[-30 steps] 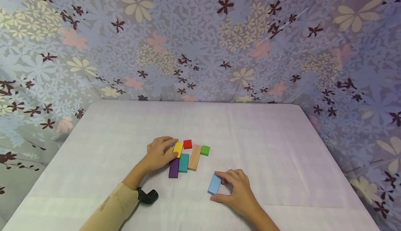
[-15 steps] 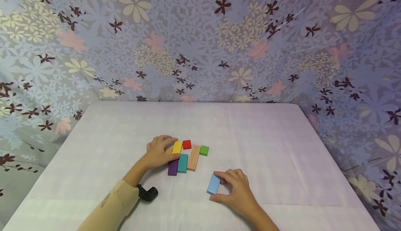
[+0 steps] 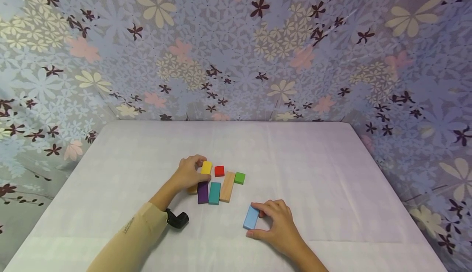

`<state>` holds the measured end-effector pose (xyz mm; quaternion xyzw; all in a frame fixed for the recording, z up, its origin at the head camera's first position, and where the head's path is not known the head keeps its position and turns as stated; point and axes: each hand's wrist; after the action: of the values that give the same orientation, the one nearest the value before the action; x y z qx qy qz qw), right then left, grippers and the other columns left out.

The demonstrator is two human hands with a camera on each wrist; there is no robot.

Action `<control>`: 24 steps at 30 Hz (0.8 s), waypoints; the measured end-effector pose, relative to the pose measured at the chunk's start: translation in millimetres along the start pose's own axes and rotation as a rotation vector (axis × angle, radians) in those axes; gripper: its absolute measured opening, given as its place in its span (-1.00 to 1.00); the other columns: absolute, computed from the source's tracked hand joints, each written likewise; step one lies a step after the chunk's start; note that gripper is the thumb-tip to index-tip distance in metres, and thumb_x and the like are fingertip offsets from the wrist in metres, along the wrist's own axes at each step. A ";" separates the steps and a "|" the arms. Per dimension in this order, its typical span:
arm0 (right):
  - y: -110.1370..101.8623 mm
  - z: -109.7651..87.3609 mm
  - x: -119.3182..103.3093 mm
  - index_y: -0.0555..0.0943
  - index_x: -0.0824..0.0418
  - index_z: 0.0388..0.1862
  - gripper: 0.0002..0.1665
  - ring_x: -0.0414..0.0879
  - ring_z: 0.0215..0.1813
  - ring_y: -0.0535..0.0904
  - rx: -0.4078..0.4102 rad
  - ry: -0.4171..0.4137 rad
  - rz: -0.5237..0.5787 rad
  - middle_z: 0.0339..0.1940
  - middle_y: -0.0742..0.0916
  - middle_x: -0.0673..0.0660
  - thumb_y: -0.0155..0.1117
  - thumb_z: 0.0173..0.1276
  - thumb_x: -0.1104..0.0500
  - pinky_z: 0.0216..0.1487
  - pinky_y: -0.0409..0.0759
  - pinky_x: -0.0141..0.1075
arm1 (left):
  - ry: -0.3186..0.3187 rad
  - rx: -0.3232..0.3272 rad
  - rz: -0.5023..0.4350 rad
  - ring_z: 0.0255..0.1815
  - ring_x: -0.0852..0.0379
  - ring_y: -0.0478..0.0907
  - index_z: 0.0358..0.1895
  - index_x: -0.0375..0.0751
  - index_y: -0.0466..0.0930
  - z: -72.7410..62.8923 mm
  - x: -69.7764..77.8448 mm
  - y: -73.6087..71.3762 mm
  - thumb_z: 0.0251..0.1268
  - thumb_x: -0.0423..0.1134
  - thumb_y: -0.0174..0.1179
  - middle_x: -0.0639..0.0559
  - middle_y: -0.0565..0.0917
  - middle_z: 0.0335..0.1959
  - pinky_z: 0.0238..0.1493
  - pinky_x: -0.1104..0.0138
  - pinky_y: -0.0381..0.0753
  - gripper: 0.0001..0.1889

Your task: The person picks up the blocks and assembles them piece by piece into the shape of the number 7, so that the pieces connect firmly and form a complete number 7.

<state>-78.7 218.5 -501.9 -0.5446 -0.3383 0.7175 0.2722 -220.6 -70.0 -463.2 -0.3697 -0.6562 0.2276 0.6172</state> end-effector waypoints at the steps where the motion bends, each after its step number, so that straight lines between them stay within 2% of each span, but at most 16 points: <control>1: -0.2 0.0 -0.1 0.66 -0.15 0.13 -0.19 -0.34 -0.04 0.28 -0.002 0.001 0.000 -0.31 0.53 -0.39 0.55 -0.15 -0.39 0.07 0.27 -0.18 | 0.000 -0.006 0.001 0.06 -0.02 0.36 0.25 -0.08 0.49 1.3 0.1 -0.9 0.09 0.00 0.43 -0.02 0.57 -0.04 0.06 0.12 0.48 -0.37; 7: -1.2 0.2 -0.1 0.66 -0.15 0.13 -0.20 -0.34 -0.04 0.28 0.003 -0.013 0.007 -0.32 0.53 -0.39 0.55 -0.14 -0.39 0.08 0.27 -0.18 | 0.010 -0.038 0.044 -0.03 0.05 0.38 0.30 -0.05 0.48 5.0 -3.6 -5.9 0.03 0.13 0.48 0.02 0.54 -0.13 -0.02 0.21 0.51 -0.25; 13: -0.6 -1.0 1.8 0.67 -0.14 0.13 -0.21 -0.35 -0.05 0.29 0.020 -0.043 -0.003 -0.32 0.53 -0.39 0.54 -0.12 -0.38 0.07 0.24 -0.21 | 0.033 -0.048 0.046 -0.02 0.04 0.38 0.31 -0.13 0.49 5.0 -4.7 -6.7 -0.01 0.12 0.50 0.01 0.53 -0.14 0.02 0.20 0.52 -0.21; 16: -0.4 -2.3 2.7 0.67 -0.12 0.14 -0.20 -0.36 -0.04 0.29 0.026 -0.052 -0.001 -0.33 0.53 -0.40 0.55 -0.12 -0.37 0.09 0.21 -0.24 | 0.051 -0.024 0.060 -0.01 0.04 0.41 0.28 -0.17 0.51 5.7 -4.3 -6.6 0.02 0.12 0.47 0.00 0.57 -0.12 0.07 0.18 0.53 -0.24; 20: -0.7 -3.6 2.6 0.68 -0.13 0.15 -0.20 -0.38 -0.05 0.29 0.031 -0.060 -0.002 -0.34 0.53 -0.42 0.54 -0.11 -0.36 0.08 0.20 -0.27 | 0.076 0.040 0.074 0.07 0.00 0.50 0.27 -0.18 0.52 6.9 -2.0 -8.4 0.06 0.12 0.43 -0.03 0.64 0.02 0.20 0.09 0.54 -0.28; 24: -1.3 -4.0 2.9 0.69 -0.11 0.13 -0.23 -0.39 -0.06 0.29 0.045 -0.082 0.003 -0.34 0.54 -0.41 0.56 -0.11 -0.33 0.08 0.19 -0.29 | 0.113 0.064 0.047 0.19 -0.07 0.52 0.28 -0.16 0.50 8.1 7.5 -9.6 0.08 0.12 0.40 -0.07 0.63 0.16 0.27 0.01 0.50 -0.29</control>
<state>-75.6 222.3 -503.4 -0.5090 -0.3320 0.7472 0.2692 -230.2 -68.9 -452.2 -0.3772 -0.6039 0.2418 0.6592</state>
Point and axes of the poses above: each hand's wrist, its own z-axis towards the middle knuckle, its own y-axis out of the palm, x = y × z
